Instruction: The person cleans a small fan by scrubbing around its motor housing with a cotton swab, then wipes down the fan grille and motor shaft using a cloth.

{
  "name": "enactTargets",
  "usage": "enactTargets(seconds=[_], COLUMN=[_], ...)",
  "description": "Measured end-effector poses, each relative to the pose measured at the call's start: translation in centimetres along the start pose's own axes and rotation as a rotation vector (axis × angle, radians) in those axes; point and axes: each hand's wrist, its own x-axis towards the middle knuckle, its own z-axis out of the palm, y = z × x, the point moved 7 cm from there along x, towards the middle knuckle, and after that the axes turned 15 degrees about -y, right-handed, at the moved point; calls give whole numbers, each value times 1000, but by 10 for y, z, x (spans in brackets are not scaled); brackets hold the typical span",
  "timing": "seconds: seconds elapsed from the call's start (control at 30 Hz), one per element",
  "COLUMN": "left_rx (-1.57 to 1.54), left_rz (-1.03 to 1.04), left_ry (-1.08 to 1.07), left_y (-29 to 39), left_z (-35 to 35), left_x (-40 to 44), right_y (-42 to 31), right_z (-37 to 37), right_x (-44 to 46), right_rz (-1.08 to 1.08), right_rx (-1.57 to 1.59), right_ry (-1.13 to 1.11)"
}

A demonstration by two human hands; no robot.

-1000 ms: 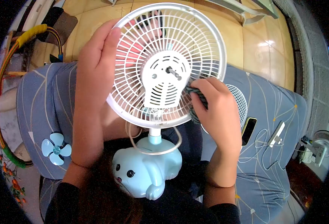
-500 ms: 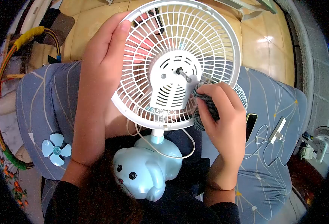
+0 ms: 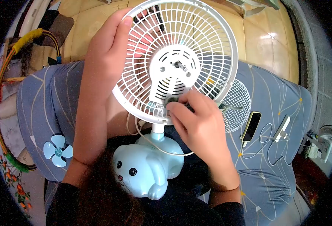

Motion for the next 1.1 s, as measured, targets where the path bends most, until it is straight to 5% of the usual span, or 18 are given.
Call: enactTargets(seconds=[0.4, 0.5, 1.1], left_rx=[234, 58, 123], left_rz=[6, -42, -17], left_ry=[-78, 11, 31], left_y=[25, -2, -6], left_z=[-7, -1, 0], left_x=[-3, -1, 4], right_y=[-4, -9, -8], right_z=[0, 3, -3], right_x=[1, 1, 2], right_rz=[5, -25, 40], right_rx=[13, -32, -40], right_ry=[-7, -39, -47])
